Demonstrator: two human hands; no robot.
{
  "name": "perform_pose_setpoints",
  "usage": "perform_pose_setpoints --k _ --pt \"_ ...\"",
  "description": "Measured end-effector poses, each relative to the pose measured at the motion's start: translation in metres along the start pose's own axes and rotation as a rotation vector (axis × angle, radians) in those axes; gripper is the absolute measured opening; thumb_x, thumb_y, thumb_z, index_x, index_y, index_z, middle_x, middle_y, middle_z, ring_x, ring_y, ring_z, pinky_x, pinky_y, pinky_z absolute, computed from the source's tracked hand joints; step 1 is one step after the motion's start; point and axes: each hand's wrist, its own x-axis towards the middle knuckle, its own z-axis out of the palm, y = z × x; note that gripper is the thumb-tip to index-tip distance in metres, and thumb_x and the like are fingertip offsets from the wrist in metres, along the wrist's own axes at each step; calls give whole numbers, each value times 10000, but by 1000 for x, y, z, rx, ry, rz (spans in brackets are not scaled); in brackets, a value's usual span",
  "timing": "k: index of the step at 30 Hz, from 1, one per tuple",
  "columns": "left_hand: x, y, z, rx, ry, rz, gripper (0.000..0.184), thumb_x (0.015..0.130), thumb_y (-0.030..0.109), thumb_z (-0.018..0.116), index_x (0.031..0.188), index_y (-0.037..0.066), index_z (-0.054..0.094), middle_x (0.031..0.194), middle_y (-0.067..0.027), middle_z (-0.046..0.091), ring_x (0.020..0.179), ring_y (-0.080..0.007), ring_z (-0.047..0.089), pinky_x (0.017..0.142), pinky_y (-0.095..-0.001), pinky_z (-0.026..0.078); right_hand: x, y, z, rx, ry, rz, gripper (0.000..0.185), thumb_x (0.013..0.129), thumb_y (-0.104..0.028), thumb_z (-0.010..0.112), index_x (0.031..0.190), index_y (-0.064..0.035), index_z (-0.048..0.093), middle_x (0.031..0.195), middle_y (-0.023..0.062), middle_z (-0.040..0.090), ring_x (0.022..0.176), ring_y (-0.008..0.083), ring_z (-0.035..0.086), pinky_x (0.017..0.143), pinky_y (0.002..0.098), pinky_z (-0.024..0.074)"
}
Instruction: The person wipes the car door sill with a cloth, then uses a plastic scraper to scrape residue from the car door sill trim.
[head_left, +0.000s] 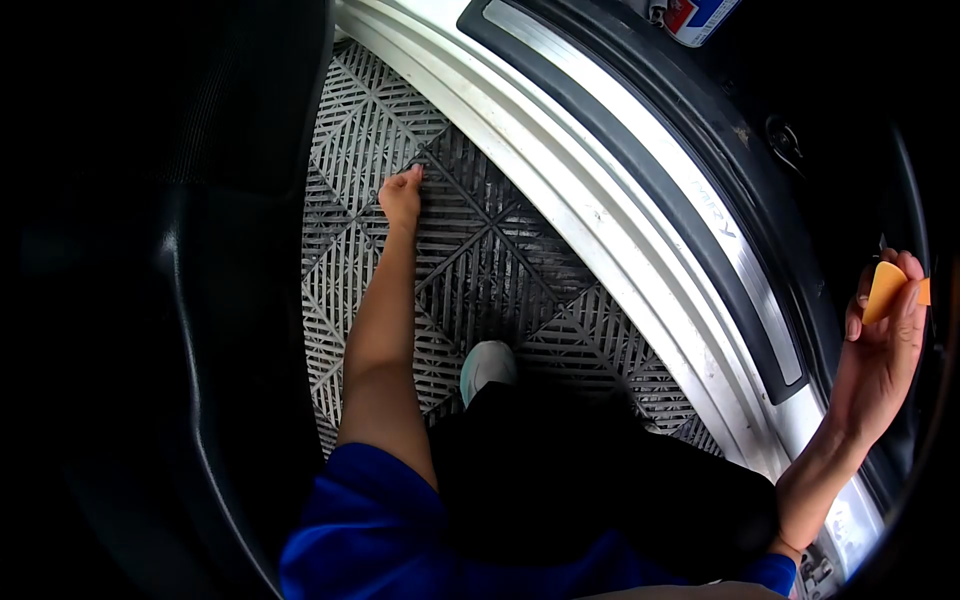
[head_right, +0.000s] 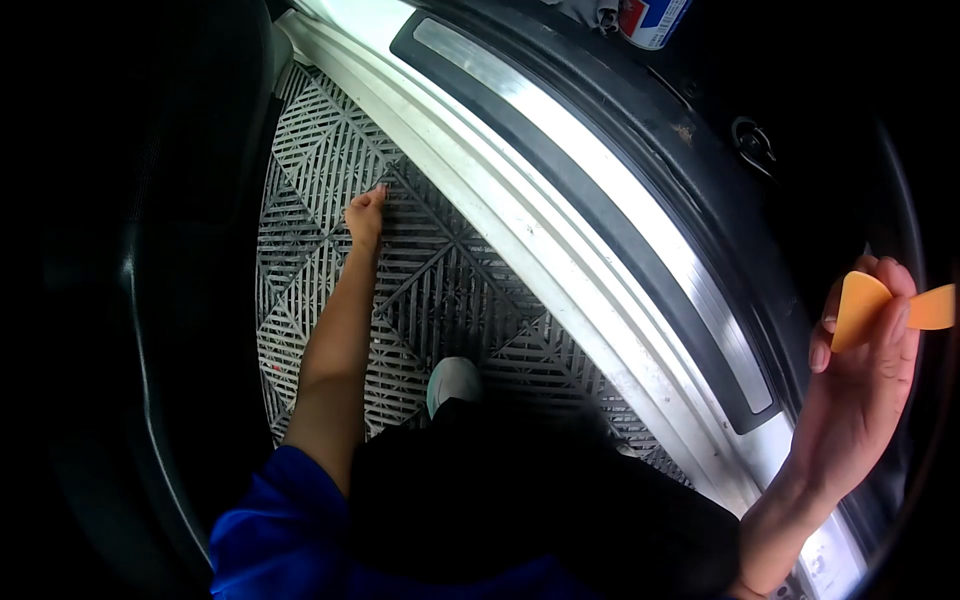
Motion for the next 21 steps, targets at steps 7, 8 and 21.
perform_pose_setpoints --k 7,8,21 --pt "-4 8 -4 53 -36 -55 491 1005 469 457 903 133 800 904 -123 705 910 -256 627 879 -352 459 0 -1 4 14 6 7 398 1054 -313 432 1333 -39 504 1210 94 546 882 103 530 654 198 408" --pt "-6 10 -5 170 -5 -1 488 1009 470 442 920 149 799 990 -118 680 977 -285 586 913 -374 435 0 -1 4 26 -10 10 397 1055 -310 431 1333 -37 504 1208 94 547 880 102 529 653 199 408" --pt "-63 14 -8 815 -21 357 409 1038 403 347 1250 286 676 1396 -73 475 1286 -294 380 1054 -440 287 -2 -2 10 -10 64 3 392 1059 -298 425 1326 -23 505 1172 102 552 847 92 526 645 195 411"
